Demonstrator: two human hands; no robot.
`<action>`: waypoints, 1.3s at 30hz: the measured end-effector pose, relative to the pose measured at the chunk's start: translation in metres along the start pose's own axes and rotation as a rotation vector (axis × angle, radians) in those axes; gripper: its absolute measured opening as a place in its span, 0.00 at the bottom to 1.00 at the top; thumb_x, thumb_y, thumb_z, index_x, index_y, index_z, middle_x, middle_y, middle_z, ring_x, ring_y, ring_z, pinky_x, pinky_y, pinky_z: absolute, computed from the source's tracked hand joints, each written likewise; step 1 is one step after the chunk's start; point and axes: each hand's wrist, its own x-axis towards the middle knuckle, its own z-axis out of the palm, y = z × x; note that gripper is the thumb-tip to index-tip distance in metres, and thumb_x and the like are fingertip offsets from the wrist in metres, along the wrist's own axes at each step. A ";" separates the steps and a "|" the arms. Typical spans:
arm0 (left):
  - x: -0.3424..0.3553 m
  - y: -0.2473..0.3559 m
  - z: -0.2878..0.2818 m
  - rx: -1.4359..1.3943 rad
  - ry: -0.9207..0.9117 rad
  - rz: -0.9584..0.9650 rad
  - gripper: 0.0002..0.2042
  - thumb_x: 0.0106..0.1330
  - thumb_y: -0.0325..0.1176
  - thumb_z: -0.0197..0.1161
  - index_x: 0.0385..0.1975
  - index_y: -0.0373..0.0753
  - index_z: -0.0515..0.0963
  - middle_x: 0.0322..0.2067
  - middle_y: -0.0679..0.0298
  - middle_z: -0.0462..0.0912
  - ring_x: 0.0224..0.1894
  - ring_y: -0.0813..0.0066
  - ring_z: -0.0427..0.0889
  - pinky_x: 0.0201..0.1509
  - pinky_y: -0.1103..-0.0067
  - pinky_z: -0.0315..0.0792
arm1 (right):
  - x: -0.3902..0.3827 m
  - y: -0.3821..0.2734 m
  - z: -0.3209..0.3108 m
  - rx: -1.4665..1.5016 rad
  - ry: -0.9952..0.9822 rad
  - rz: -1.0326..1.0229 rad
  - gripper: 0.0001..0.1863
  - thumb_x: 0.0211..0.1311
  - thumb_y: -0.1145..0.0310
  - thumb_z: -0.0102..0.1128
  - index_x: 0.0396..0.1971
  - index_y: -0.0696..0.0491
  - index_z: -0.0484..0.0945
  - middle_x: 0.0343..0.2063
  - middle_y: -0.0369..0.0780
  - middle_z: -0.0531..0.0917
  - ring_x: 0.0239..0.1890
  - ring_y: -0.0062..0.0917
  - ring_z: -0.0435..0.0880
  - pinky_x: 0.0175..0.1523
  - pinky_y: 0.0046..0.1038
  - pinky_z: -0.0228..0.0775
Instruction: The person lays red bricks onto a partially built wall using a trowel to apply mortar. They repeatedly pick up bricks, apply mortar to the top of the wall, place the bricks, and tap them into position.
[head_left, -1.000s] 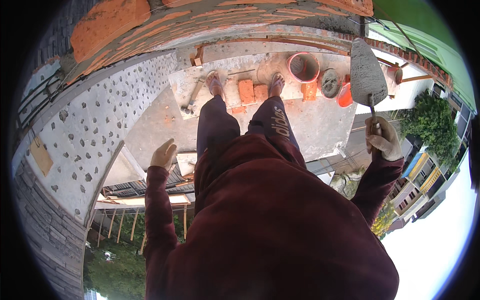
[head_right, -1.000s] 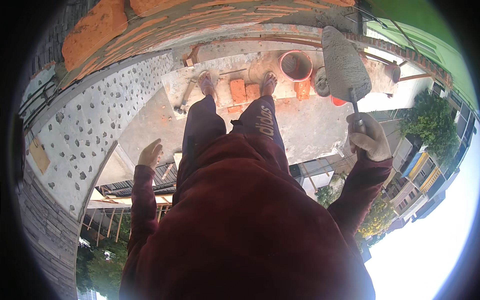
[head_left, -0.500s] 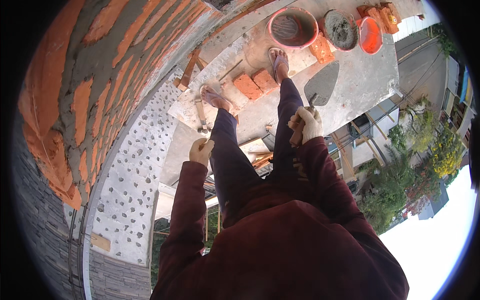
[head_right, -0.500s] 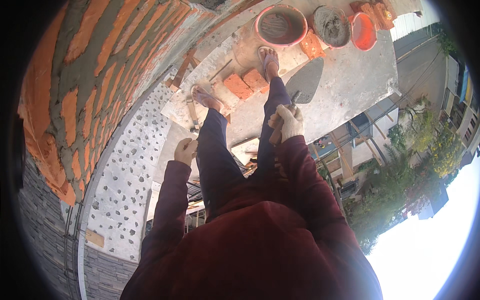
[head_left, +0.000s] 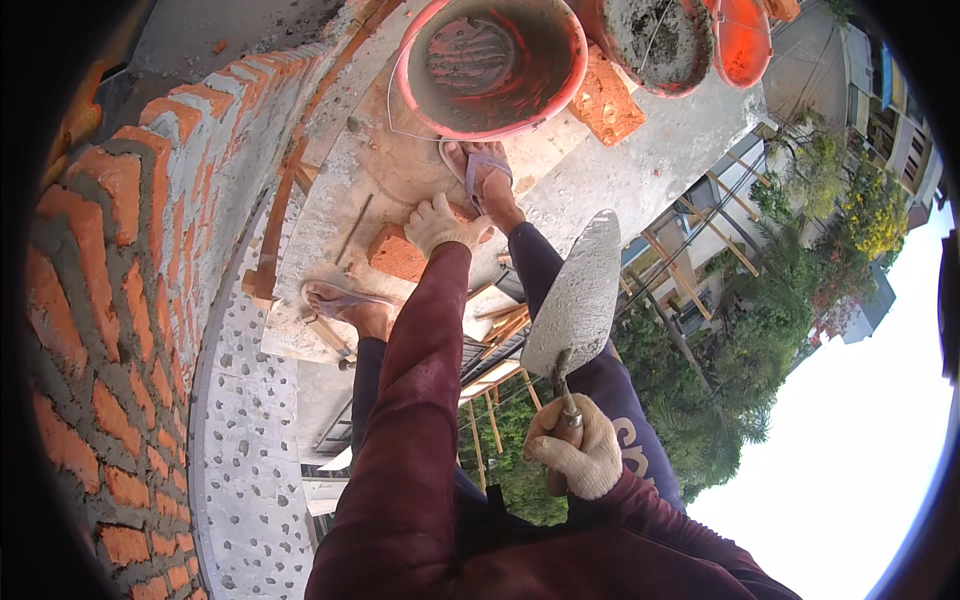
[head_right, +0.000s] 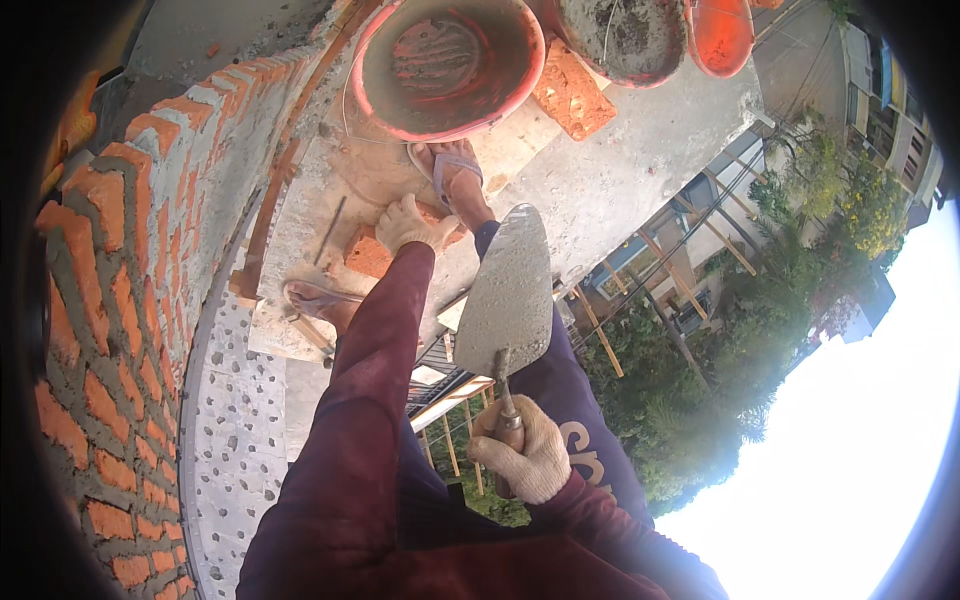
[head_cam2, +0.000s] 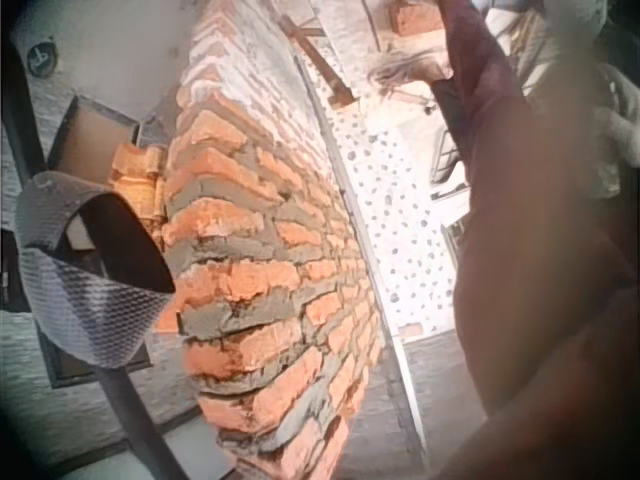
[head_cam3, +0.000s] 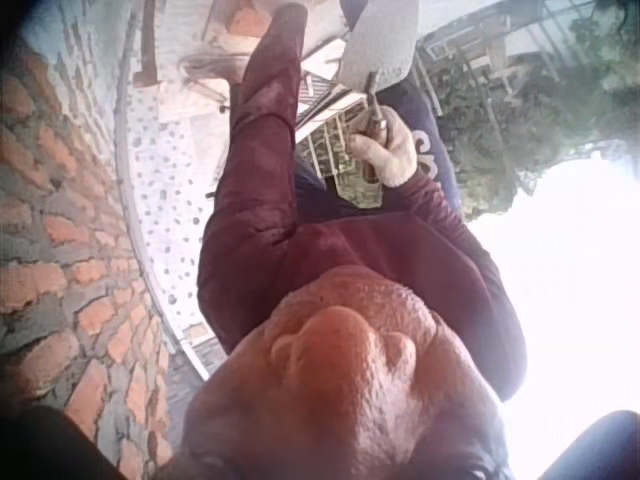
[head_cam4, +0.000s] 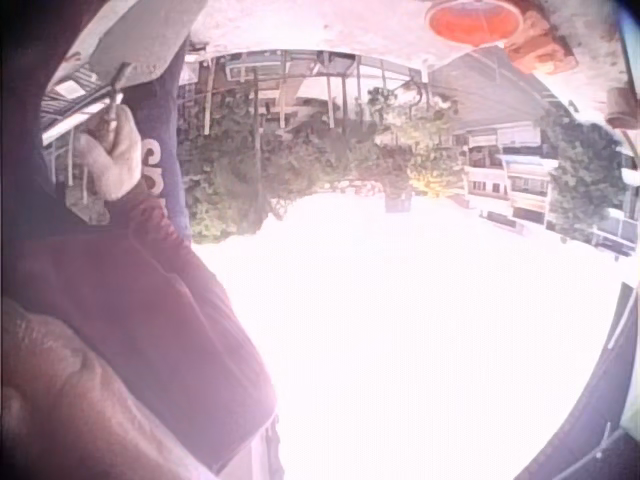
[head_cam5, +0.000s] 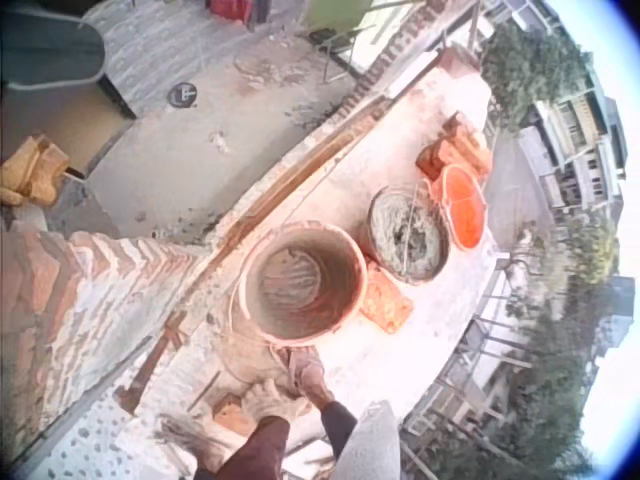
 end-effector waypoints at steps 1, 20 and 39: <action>0.010 -0.001 -0.004 0.201 -0.089 0.139 0.45 0.42 0.61 0.81 0.61 0.52 0.70 0.56 0.57 0.74 0.60 0.57 0.75 0.64 0.62 0.68 | 0.000 -0.012 -0.001 -0.024 -0.015 0.085 0.15 0.59 0.64 0.72 0.39 0.55 0.77 0.29 0.35 0.81 0.26 0.18 0.80 0.31 0.25 0.75; -0.027 -0.050 -0.056 0.187 -0.424 0.163 0.39 0.46 0.52 0.82 0.59 0.41 0.77 0.57 0.52 0.83 0.60 0.57 0.83 0.61 0.68 0.79 | 0.001 -0.035 0.000 -0.042 -0.054 0.035 0.13 0.61 0.71 0.69 0.38 0.59 0.72 0.29 0.40 0.84 0.31 0.23 0.85 0.40 0.28 0.79; -0.504 -0.204 -0.213 -2.128 -0.064 0.543 0.58 0.50 0.57 0.83 0.75 0.32 0.56 0.69 0.59 0.70 0.72 0.67 0.67 0.76 0.68 0.61 | -0.226 -0.077 0.135 -0.361 -0.884 -0.563 0.47 0.54 0.83 0.70 0.74 0.63 0.56 0.68 0.50 0.69 0.73 0.37 0.68 0.71 0.40 0.71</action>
